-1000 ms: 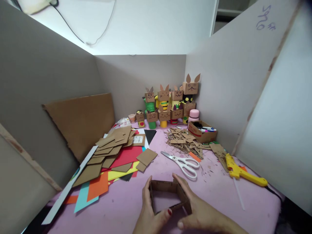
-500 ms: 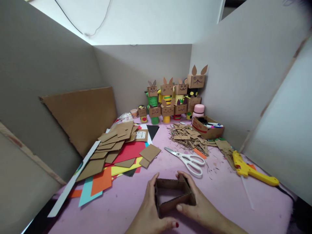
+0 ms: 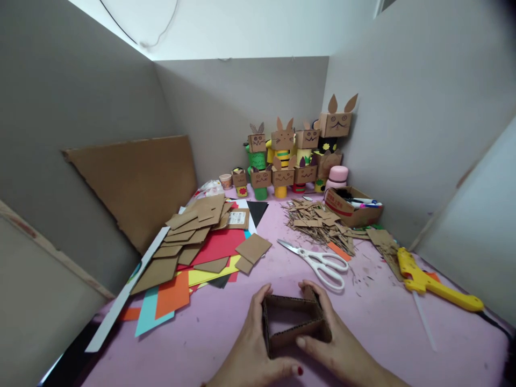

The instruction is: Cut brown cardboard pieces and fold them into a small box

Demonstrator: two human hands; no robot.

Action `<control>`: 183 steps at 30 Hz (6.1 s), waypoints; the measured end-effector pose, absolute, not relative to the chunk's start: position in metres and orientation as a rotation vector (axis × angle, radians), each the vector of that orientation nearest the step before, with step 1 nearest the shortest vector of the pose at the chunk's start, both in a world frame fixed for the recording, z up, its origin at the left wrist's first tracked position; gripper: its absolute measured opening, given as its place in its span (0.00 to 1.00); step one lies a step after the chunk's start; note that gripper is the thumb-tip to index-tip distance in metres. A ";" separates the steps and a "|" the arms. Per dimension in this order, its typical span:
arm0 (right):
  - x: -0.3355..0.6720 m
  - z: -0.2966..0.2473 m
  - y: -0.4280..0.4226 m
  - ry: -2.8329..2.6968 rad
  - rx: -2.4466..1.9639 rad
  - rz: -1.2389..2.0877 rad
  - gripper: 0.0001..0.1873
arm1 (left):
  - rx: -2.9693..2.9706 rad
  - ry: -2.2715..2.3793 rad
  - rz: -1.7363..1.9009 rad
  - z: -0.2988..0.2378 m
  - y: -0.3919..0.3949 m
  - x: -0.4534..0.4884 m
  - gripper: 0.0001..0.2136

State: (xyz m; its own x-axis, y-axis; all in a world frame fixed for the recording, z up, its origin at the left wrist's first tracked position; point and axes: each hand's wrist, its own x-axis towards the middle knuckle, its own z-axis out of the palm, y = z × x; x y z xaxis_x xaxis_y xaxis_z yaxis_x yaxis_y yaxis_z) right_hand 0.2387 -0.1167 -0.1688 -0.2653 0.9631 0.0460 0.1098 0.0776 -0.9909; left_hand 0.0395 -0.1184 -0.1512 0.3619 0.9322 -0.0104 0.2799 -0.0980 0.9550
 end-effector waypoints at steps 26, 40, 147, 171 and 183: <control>0.241 -0.156 -0.119 -1.395 -0.936 1.466 0.72 | 1.613 1.120 0.892 -0.159 -0.116 0.036 0.55; 0.243 -0.174 -0.117 -1.572 -1.030 1.285 0.59 | 1.700 1.175 0.800 -0.148 -0.123 0.040 0.48; 0.260 -0.138 -0.105 -1.458 -1.148 1.152 0.28 | 1.726 1.281 1.175 -0.141 -0.101 0.045 0.12; 0.260 -0.126 -0.078 -1.702 -1.198 1.047 0.20 | 1.685 1.209 0.991 -0.144 -0.100 0.041 0.20; 0.260 -0.123 -0.094 -1.942 -1.028 1.053 0.16 | 1.675 1.245 1.075 -0.145 -0.094 0.042 0.20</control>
State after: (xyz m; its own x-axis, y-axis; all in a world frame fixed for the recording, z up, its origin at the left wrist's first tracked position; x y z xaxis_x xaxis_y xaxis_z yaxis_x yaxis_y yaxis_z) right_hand 0.2605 -0.0936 -0.1235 -0.4479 0.8724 0.1956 0.3123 0.3577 -0.8801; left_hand 0.0417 -0.0942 -0.1451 0.1646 0.9703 0.1773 0.3172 -0.2223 0.9220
